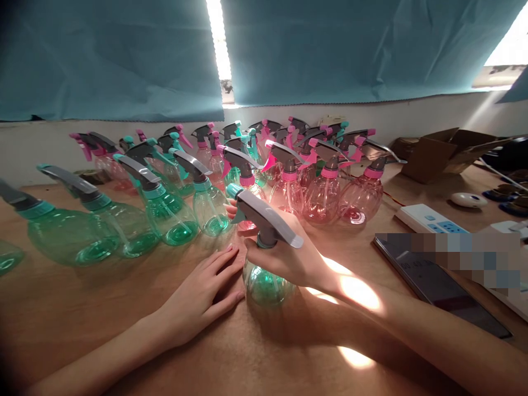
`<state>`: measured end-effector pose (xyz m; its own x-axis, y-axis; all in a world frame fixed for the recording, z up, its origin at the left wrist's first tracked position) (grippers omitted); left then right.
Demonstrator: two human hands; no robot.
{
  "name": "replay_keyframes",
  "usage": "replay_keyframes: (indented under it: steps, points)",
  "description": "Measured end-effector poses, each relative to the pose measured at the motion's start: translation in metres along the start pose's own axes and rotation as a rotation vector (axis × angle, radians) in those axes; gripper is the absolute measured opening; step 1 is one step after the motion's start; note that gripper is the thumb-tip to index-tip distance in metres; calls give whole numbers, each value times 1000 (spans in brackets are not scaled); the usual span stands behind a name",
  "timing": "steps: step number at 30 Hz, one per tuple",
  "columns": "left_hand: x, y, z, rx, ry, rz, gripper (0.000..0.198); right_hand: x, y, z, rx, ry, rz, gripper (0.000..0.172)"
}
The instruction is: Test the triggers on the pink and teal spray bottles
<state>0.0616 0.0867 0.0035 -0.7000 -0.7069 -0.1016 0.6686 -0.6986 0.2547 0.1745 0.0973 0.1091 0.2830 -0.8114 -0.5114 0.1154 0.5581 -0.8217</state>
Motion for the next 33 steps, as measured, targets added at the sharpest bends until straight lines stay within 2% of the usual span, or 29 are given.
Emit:
replay_keyframes:
  steps: [5,12,18,24,29,33]
  points:
    - [1,-1,0,-11,28,-6,52,-1,-3,0,42,-17,17,21]
    - [3,-1,-1,-21,42,-19,52,1,3,1,13,-18,-16,37]
    - [2,-1,1,-6,58,-20,52,0,3,0,17,-29,-18,35]
    - [1,-1,1,-4,43,-13,52,-1,1,0,59,-27,8,19]
    - [2,-1,0,-26,35,-9,52,0,0,0,60,-33,9,32]
    - [2,-1,-1,-33,32,-10,53,-2,-1,0,88,-30,12,30]
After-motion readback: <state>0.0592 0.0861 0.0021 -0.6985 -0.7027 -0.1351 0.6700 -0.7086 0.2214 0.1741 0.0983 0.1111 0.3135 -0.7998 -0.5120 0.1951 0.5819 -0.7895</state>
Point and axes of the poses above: each hand's wrist, its own x-axis away from the middle knuckle, its own z-axis out of the back of the hand, y = z × x, the point moved 10 cm from there along -x, towards the middle knuckle
